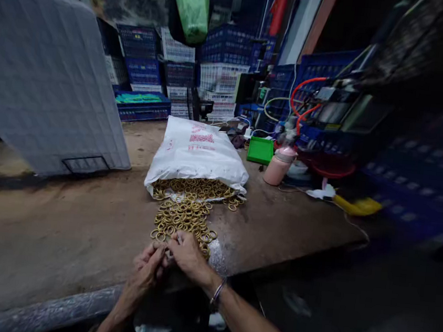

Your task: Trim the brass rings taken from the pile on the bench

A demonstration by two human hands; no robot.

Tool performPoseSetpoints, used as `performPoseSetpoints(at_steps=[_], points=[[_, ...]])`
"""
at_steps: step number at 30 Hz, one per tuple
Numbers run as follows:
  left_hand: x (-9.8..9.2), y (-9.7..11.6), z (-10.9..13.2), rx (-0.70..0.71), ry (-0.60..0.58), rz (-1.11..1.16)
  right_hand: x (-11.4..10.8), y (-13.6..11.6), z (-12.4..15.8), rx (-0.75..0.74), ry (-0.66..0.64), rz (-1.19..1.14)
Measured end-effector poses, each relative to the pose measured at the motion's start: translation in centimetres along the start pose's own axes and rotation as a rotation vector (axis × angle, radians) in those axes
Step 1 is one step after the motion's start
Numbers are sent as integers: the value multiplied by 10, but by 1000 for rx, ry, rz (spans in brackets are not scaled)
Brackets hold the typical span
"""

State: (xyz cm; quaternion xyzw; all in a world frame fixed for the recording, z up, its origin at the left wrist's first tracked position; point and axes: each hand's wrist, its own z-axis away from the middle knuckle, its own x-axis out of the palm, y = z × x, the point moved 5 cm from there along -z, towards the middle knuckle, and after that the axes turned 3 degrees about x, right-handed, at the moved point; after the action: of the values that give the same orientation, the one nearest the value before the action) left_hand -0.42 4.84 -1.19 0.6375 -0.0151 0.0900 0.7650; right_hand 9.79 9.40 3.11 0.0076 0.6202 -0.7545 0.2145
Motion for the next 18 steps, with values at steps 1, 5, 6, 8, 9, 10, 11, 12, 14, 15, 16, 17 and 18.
performPoseSetpoints(at_steps=[1, 5, 6, 8, 9, 10, 11, 12, 14, 15, 16, 17, 18], points=[[1, 4, 1, 6, -2, 21, -1, 0, 0, -3, 4, -4], [6, 15, 6, -4, -15, 115, -1, 1, 0, -13, -2, -17], [6, 16, 7, -15, -19, 140, -1, 1, -1, -15, -9, -21], [8, 17, 9, -40, -34, 188, -1, 1, -2, -15, -16, -33], [8, 17, 10, -48, -42, 216, 0, 1, -2, -15, -17, -42], [8, 18, 10, -53, -54, 247, 0, 1, -2, -17, -16, -50], [8, 18, 11, -57, -65, 279, 0, 0, -3, -20, -18, -56], [9, 19, 12, -62, -76, 309, 1, 0, -3, -28, -22, -59], [9, 19, 13, -75, -85, 357, 2, -2, -3, -48, -38, -57], [9, 19, 14, -83, -85, 372, 3, -4, -3, -59, -48, -53], [9, 18, 14, -90, -83, 382, 3, -5, -2, -66, -55, -45], [8, 18, 15, -94, -75, 390, 2, -6, -2, -73, -54, -24], [8, 17, 15, -95, -67, 395, 1, -7, -1, -82, -41, 17]])
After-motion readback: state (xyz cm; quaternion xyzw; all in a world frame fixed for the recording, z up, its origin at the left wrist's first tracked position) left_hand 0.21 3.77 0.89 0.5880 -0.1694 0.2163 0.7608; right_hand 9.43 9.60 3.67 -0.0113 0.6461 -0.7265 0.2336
